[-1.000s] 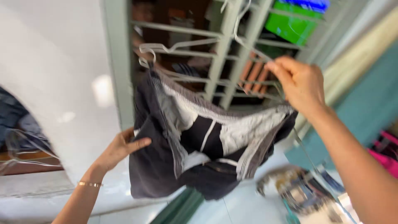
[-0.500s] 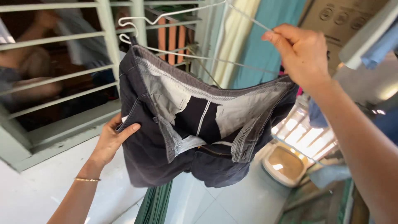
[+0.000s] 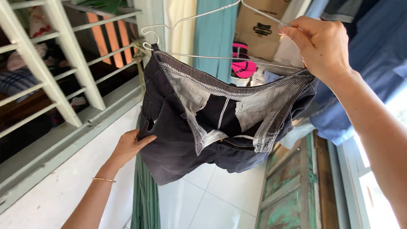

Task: Hanging shorts and other garments on hangers and placing them on a clothes rail.

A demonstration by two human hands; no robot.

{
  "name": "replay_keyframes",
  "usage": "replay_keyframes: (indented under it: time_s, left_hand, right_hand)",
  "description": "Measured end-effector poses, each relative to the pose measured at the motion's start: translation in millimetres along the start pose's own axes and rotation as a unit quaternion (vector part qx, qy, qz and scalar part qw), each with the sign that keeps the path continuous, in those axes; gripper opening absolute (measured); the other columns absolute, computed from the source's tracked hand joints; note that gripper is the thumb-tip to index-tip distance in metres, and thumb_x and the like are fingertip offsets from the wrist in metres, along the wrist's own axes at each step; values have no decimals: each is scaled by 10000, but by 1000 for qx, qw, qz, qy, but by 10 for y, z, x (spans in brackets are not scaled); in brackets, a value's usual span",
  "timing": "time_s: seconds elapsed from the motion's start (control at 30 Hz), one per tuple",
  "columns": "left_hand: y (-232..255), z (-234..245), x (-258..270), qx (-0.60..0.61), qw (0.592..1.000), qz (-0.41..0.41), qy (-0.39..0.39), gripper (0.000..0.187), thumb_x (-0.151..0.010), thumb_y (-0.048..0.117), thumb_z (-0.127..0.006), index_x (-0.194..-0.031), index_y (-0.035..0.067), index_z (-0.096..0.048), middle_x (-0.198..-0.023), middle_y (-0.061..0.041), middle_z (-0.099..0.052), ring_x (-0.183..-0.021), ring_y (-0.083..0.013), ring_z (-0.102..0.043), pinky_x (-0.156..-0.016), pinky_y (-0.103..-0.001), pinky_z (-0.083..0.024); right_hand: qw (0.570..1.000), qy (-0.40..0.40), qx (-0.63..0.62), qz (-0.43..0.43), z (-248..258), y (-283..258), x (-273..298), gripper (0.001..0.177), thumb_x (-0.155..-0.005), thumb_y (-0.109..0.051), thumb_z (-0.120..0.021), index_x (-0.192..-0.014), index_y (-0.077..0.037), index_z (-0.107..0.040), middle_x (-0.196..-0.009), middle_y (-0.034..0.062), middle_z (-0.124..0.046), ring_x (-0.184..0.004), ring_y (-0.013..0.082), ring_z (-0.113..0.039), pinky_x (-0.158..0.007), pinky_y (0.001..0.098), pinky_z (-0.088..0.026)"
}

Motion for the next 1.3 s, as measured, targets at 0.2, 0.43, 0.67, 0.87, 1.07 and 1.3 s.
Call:
replay_keyframes:
  time_s: [0.2,0.43,0.67,0.87,1.07,1.3]
  left_hand:
    - [-207,-307,-229,-39,994,-50,90,443,-926,446,-718,-1025,14,-741,-827,-149,-654,-684,-197,-599,-599,-409,-483]
    - [381,-905,-4,75,965,-133,215,395,-954,367,-640,-1135,18,-680,-955,-133,-746,-773,-209,-722,-663,-325,-567]
    - [1414,-1792,42,239,941,-171,-166,342,-1000,289,-636,-1216,26,-602,-987,-95,-784,-892,-160,-754,-706,-293,-579]
    - [1946,-2200,-84,287,896,-206,-268,365,-976,252,-649,-1256,29,-578,-1052,-51,-752,-917,-131,-737,-724,-270,-594]
    - [2337,-2469,-556,272,909,-213,-232,297,-1000,238,-605,-1224,45,-632,-1020,-35,-751,-796,-113,-715,-676,-244,-580]
    - [2847,-2833,-1105,331,897,-216,-198,241,-1037,211,-586,-1139,12,-674,-849,-40,-676,-674,-94,-631,-602,-238,-517]
  right_hand:
    - [998,11,14,-65,241,89,233,197,-1156,-263,-729,-1108,-75,-763,-633,38,-597,-523,115,-581,-511,287,-410]
    - [992,44,55,-100,387,46,469,223,-1134,-264,-735,-1053,-57,-759,-657,35,-629,-515,110,-583,-490,287,-408]
    - [979,81,150,-113,439,106,762,269,-1089,-308,-770,-996,-55,-781,-655,68,-625,-524,151,-574,-506,321,-411]
    - [971,74,107,-200,503,630,958,239,-1087,-330,-721,-1025,-108,-781,-594,53,-580,-505,172,-532,-499,337,-397]
    - [958,63,204,-193,601,886,861,279,-1052,-382,-708,-973,-130,-798,-578,15,-603,-466,127,-560,-473,316,-419]
    - [949,26,208,-235,577,1345,715,339,-1006,-447,-670,-925,-145,-802,-514,35,-594,-441,160,-588,-471,339,-438]
Point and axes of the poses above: each hand's wrist, its own x-axis away from the middle knuckle, its own z-axis out of the back of the hand, y = z × x, the point moved 3 cm from there along -x, towards the middle knuckle
